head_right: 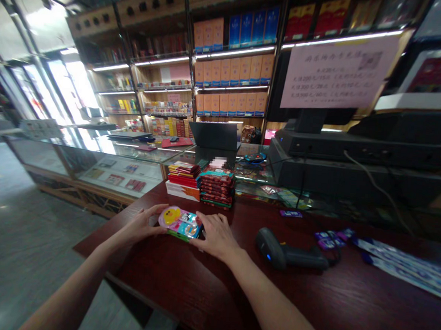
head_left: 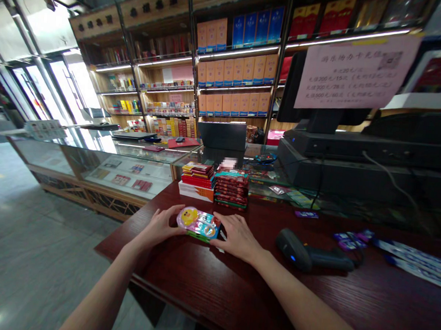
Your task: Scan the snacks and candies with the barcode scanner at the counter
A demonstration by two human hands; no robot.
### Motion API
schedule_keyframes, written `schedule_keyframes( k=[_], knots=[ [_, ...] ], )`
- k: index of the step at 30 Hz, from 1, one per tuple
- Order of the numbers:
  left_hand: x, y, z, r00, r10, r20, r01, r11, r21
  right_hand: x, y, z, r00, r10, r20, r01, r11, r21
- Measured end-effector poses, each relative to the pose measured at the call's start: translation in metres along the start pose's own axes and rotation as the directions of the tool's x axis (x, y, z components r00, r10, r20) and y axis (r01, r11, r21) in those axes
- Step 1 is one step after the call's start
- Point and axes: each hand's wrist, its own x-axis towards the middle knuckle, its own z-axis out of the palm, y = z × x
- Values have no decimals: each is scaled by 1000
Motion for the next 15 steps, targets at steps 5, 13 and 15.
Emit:
schedule_keyframes(
  k=[5,13,15],
  knots=[
    [1,1,-1,1000,-20,19,21,1000,-6,-2,-3,-1,1000,7,-7,-7,1000,-28],
    [0,7,-7,998,-31,52,31,1000,3,-3,-3,-1,1000,23,10,-23,999,-26],
    [-1,6,-7,999,-23,45,22,1000,8,-4,-3,-1,1000,25,5,-25,999,-20]
  ],
)
